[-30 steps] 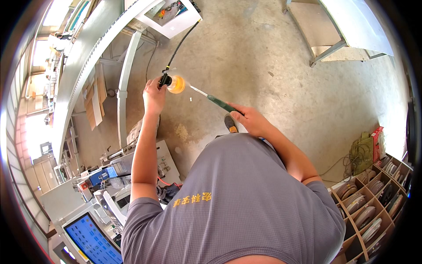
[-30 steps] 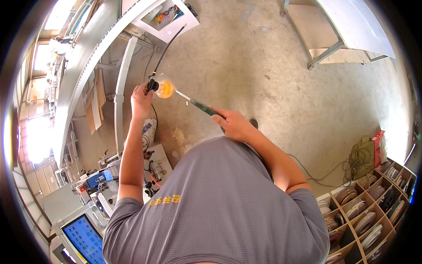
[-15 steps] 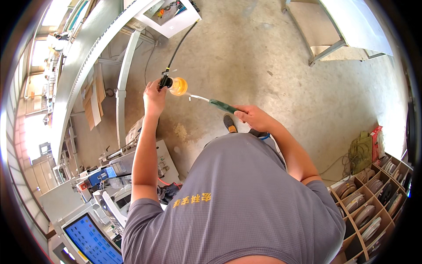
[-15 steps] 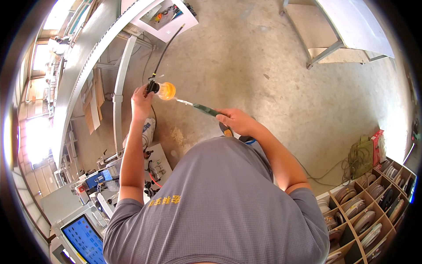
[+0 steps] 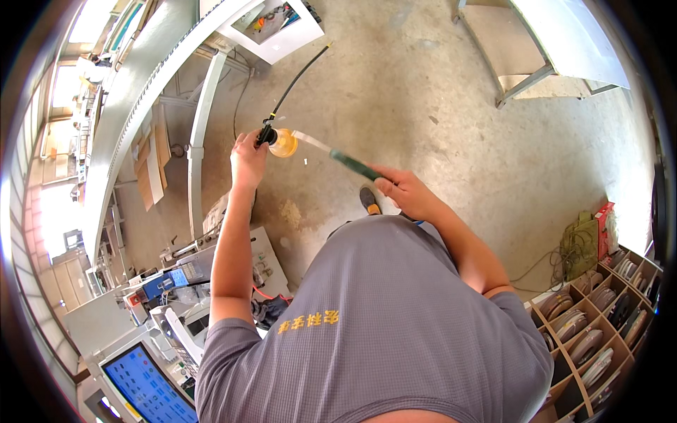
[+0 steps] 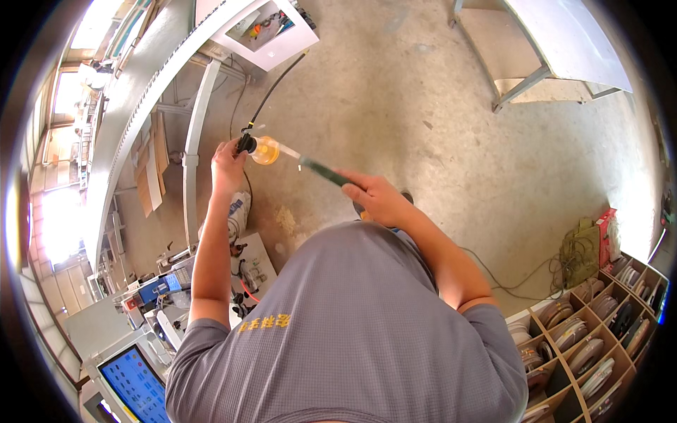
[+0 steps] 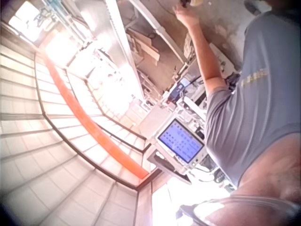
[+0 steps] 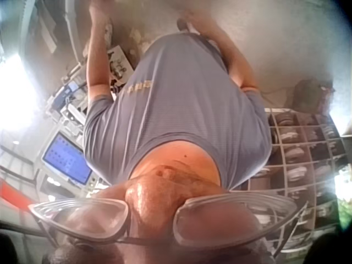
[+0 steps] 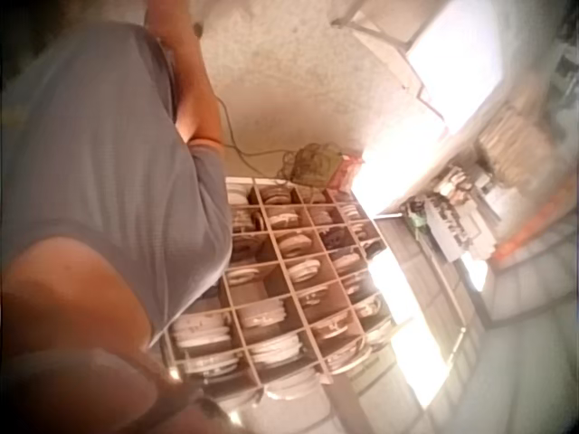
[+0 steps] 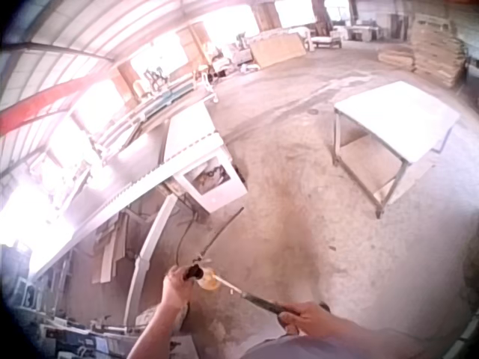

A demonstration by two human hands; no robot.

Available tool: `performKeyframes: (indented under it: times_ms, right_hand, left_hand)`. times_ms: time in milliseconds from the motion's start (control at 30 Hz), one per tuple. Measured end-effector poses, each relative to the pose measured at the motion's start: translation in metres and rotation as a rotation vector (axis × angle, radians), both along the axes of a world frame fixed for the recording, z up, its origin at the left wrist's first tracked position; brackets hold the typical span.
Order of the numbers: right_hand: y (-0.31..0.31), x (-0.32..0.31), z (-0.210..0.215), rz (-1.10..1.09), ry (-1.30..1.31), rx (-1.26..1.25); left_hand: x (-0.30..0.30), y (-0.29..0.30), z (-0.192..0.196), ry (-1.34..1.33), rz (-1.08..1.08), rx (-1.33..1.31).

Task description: The person removes gloves, pours a green liquid into a white bucket, and handles a white circular component. They then operate a computer interface and use a spray gun to apply a substance to a sheet on a conveyor belt.

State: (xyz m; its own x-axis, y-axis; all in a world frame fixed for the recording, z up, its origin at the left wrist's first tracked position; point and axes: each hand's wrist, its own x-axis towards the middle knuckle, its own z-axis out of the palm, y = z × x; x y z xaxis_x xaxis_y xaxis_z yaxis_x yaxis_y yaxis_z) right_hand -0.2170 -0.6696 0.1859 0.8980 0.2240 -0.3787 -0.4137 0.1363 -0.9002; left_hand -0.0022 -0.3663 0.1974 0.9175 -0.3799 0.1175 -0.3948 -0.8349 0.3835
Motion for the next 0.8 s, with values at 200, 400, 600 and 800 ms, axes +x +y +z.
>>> performKeyframes:
  times_ms: [200, 400, 600, 800]
  right_hand:
    - [0.003, 0.0, 0.003, -0.073, -0.024, -0.108]
    - [0.002, 0.0, -0.005, -0.123, -0.073, -0.214]
    - [-0.002, -0.001, -0.008, -0.245, -0.1, -0.184]
    - [-0.01, -0.001, -0.025, -0.337, -0.058, -0.17]
  left_hand:
    - [-0.003, 0.003, -0.002, 0.003, -0.001, 0.012]
    - [-0.008, 0.004, -0.005, 0.01, -0.017, 0.006]
    - [-0.012, 0.003, -0.004, 0.026, -0.013, 0.033]
    - [-0.017, 0.004, -0.008, 0.023, -0.03, 0.018]
